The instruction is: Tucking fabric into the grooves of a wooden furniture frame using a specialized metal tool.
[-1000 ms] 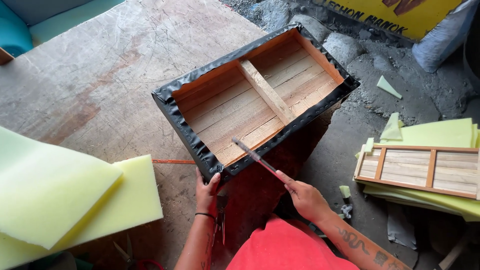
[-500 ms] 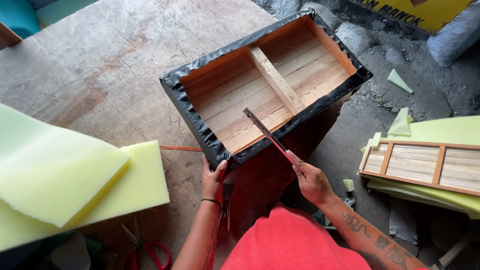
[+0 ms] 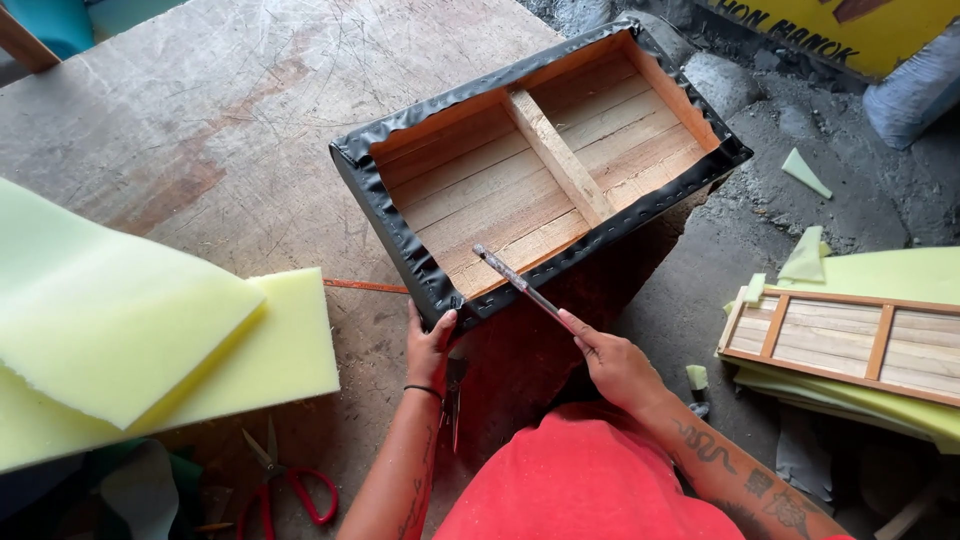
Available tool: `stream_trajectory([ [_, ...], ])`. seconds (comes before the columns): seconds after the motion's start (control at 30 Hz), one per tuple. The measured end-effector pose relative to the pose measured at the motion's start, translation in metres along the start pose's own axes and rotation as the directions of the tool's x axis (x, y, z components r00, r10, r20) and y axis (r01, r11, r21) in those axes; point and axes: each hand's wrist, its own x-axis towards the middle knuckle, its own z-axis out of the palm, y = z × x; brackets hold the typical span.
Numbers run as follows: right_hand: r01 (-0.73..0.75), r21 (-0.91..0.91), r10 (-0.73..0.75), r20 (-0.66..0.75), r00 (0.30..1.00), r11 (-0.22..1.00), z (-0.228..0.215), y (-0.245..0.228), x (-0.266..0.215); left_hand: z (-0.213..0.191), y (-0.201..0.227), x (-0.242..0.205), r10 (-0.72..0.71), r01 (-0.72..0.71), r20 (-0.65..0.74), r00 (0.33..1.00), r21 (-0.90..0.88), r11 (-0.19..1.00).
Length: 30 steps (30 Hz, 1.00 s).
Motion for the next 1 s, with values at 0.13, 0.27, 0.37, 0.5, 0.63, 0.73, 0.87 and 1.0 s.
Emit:
stream_trajectory([
  [0.13,0.004,-0.052,-0.005,-0.021,1.000,0.999,0.006,0.010,-0.005,-0.015,-0.018,0.012,0.007,-0.007,0.000,1.000,0.029,1.000],
  [0.27,-0.001,-0.008,0.001,-0.010,1.000,1.000,0.006,0.002,-0.003,0.002,0.001,0.003,0.027,-0.027,-0.005,1.000,0.012,1.000],
  [0.37,-0.037,-0.091,0.046,0.097,0.994,0.995,-0.005,-0.005,-0.004,0.001,0.001,-0.004,0.024,-0.024,-0.012,1.000,0.012,1.000],
  [0.5,0.041,-0.086,-0.044,-0.025,0.999,0.995,0.017,0.033,0.005,-0.001,0.006,-0.002,0.040,-0.040,0.001,0.999,0.092,0.995],
  [0.63,0.090,-0.089,-0.095,-0.055,0.994,0.992,0.012,0.020,-0.001,0.004,0.004,0.000,0.040,-0.039,-0.005,0.999,0.022,0.999],
  [0.73,0.063,-0.179,-0.053,0.058,0.997,0.982,-0.002,-0.001,-0.001,-0.006,-0.002,-0.001,0.065,-0.064,-0.020,0.998,0.072,0.995],
  [0.87,0.062,-0.165,-0.065,-0.014,0.998,0.984,0.002,0.011,-0.003,-0.005,-0.005,-0.003,0.052,-0.050,-0.013,0.999,0.129,0.990],
  [1.0,0.043,-0.216,-0.020,0.108,0.994,0.975,-0.006,-0.009,0.002,-0.005,-0.008,0.004,0.059,-0.058,-0.033,0.998,0.033,0.998],
])
